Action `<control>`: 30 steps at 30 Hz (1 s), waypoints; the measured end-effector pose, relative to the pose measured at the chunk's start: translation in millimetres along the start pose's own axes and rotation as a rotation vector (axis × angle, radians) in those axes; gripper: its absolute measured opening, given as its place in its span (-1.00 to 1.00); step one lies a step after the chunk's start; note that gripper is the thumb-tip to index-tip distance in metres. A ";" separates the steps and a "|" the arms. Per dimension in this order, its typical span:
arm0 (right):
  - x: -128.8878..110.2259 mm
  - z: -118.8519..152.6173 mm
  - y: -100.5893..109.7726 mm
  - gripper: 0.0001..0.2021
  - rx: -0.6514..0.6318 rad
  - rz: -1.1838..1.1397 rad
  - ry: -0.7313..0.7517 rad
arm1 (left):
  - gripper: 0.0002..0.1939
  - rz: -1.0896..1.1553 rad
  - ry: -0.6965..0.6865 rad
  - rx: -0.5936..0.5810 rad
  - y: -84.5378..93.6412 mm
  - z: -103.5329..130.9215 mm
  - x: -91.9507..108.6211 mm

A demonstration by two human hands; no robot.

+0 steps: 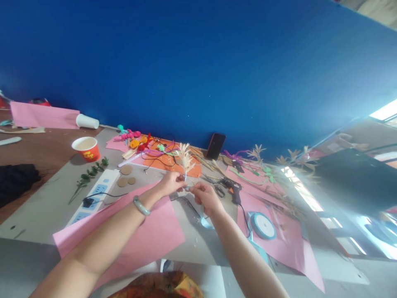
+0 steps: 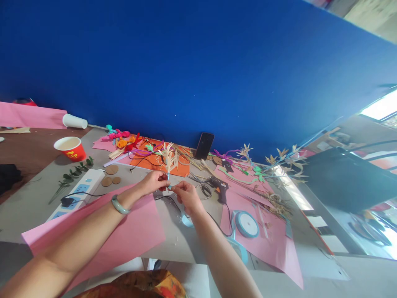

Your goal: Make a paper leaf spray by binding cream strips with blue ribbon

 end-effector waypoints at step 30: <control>4.9 -1.4 -8.6 -0.67 -0.073 -0.027 0.008 | -0.85 -0.218 -0.014 0.102 8.8 1.2 1.9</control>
Point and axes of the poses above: each hand's wrist, its own z-axis away from the middle knuckle, its own y-axis out of the back of the hand, x = y × z, the point moved 10 cm from there along -z, towards the middle knuckle, and after that the axes turned 12 degrees about -x, right-handed, at the moved point
